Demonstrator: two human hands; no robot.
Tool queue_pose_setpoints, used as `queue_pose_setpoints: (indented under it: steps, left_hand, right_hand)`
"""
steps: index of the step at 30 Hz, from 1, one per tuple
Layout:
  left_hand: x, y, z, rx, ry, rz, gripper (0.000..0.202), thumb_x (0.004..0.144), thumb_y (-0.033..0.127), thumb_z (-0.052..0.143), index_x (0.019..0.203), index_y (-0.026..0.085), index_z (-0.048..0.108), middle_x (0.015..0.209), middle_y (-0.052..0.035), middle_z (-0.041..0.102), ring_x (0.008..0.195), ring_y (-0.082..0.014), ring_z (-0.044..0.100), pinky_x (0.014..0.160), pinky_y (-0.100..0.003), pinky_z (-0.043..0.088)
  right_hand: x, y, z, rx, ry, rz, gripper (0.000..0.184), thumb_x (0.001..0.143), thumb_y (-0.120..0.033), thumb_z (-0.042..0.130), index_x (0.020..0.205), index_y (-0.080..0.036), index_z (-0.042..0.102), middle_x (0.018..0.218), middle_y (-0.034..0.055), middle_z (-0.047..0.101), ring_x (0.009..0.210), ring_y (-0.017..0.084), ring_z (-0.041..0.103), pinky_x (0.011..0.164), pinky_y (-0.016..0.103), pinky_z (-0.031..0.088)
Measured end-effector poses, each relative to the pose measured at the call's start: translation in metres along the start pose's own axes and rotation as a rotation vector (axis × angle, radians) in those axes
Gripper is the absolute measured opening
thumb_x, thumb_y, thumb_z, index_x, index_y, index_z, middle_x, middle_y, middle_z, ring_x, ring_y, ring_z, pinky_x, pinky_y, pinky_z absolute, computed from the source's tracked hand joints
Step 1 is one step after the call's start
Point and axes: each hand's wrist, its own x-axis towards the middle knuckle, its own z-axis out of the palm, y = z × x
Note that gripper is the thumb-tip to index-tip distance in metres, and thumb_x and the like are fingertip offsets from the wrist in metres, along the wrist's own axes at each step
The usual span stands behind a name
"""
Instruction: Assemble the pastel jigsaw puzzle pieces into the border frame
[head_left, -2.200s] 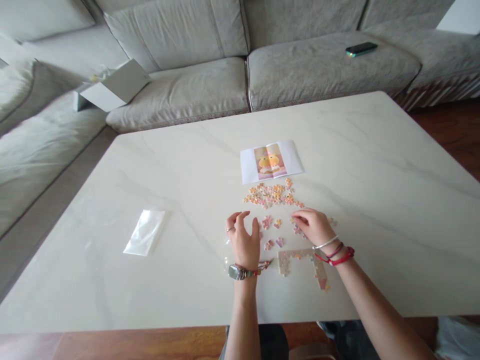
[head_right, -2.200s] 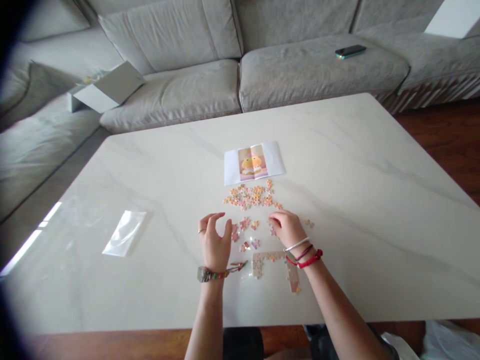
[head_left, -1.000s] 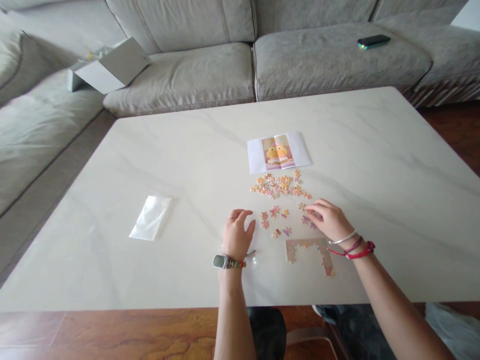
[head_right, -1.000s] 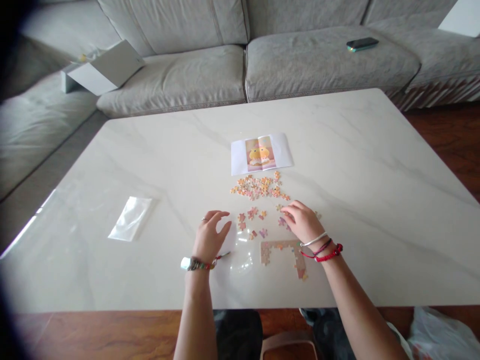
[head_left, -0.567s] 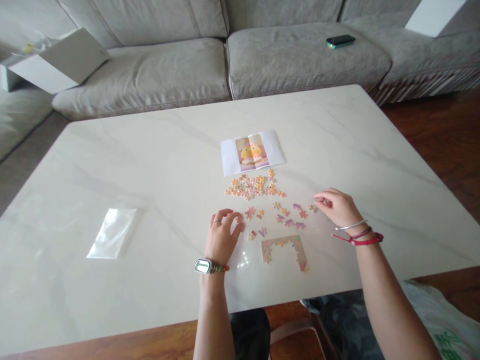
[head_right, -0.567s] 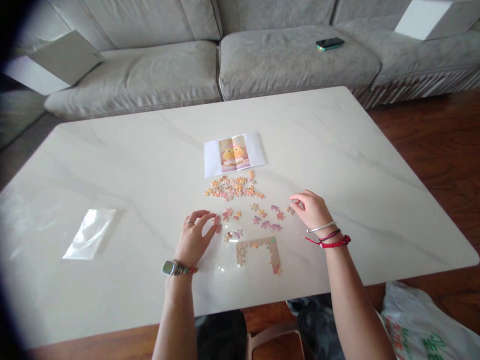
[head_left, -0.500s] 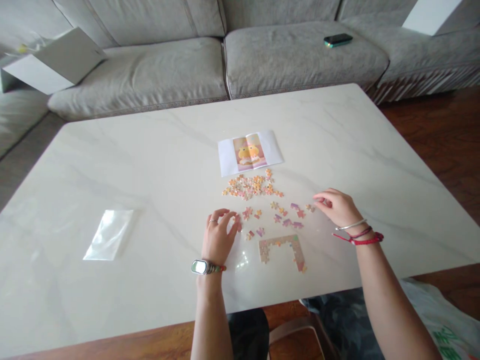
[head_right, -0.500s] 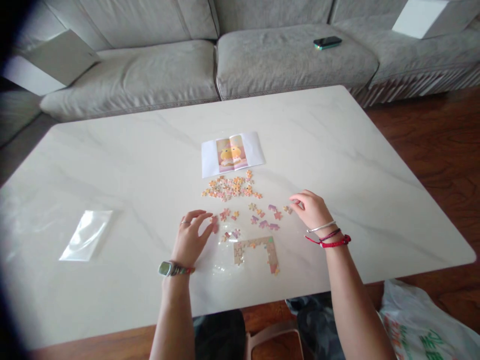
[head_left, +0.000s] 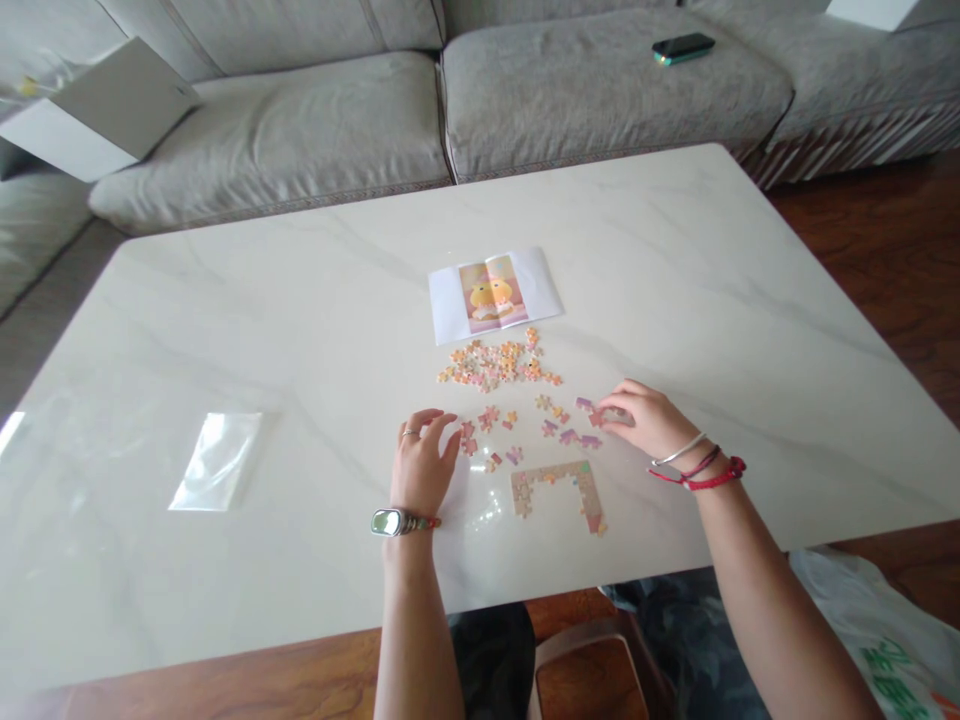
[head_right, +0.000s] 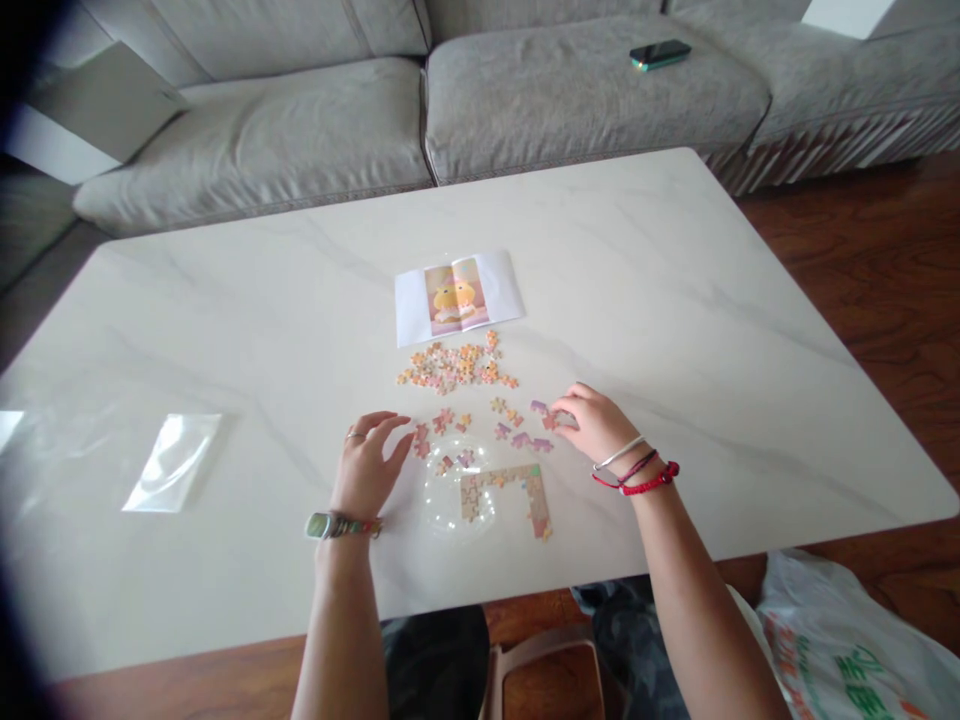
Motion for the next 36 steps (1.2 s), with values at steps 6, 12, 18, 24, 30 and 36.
queue_pose_setpoints:
  steps: [6,12,18,24,30,36]
  left_hand:
    - [-0.003,0.0,-0.004,-0.02,-0.004,-0.026,0.02,0.075,0.026,0.048,0.092,0.022,0.058,0.099,-0.0058,0.051,0.091,-0.0195,0.049,0.083,-0.036,0.041]
    - [-0.012,-0.002,-0.009,-0.032,-0.012,-0.052,0.02,0.075,0.025,0.047,0.092,0.021,0.058,0.098,-0.0062,0.051,0.091,-0.0193,0.049,0.083,-0.036,0.041]
    - [-0.024,-0.007,-0.012,-0.051,-0.021,-0.061,0.021,0.075,0.024,0.047,0.093,0.022,0.058,0.1,-0.0058,0.051,0.091,-0.019,0.05,0.083,-0.036,0.042]
    - [-0.032,-0.004,-0.011,-0.063,-0.017,-0.048,0.021,0.075,0.023,0.047,0.093,0.022,0.058,0.099,-0.006,0.051,0.09,-0.0192,0.05,0.083,-0.037,0.042]
    - [-0.041,0.004,-0.009,-0.07,-0.031,-0.019,0.021,0.075,0.022,0.048,0.093,0.023,0.058,0.1,-0.0056,0.051,0.092,-0.0191,0.049,0.083,-0.036,0.042]
    - [-0.04,0.019,-0.003,-0.084,-0.084,0.047,0.02,0.074,0.024,0.052,0.093,0.025,0.058,0.1,-0.0046,0.05,0.091,-0.018,0.048,0.083,-0.036,0.042]
  right_hand:
    - [0.001,-0.003,0.009,-0.054,-0.023,-0.023,0.004,0.068,-0.019,0.056,0.072,-0.019,0.058,0.077,0.0022,0.054,0.066,0.013,0.054,0.065,0.025,0.042]
    - [0.0,-0.01,0.009,-0.031,-0.012,-0.078,0.005,0.066,-0.017,0.055,0.071,-0.018,0.054,0.076,0.0029,0.055,0.067,0.014,0.054,0.063,0.025,0.042]
    - [-0.004,-0.025,0.009,-0.031,0.036,-0.067,0.012,0.063,-0.011,0.052,0.071,-0.019,0.055,0.064,-0.0006,0.057,0.056,0.012,0.05,0.056,0.023,0.039]
    - [-0.014,-0.02,0.011,-0.093,0.058,-0.062,0.013,0.067,-0.012,0.049,0.073,-0.019,0.058,0.068,0.0007,0.059,0.056,0.011,0.05,0.056,0.023,0.039]
    - [-0.024,-0.016,0.012,-0.166,0.108,-0.016,0.015,0.07,-0.013,0.047,0.078,-0.019,0.059,0.076,0.0034,0.061,0.059,0.013,0.052,0.059,0.025,0.041]
    - [-0.024,-0.008,0.014,-0.165,0.1,-0.021,0.012,0.07,-0.014,0.049,0.075,-0.019,0.059,0.08,0.0046,0.059,0.071,0.016,0.054,0.063,0.026,0.042]
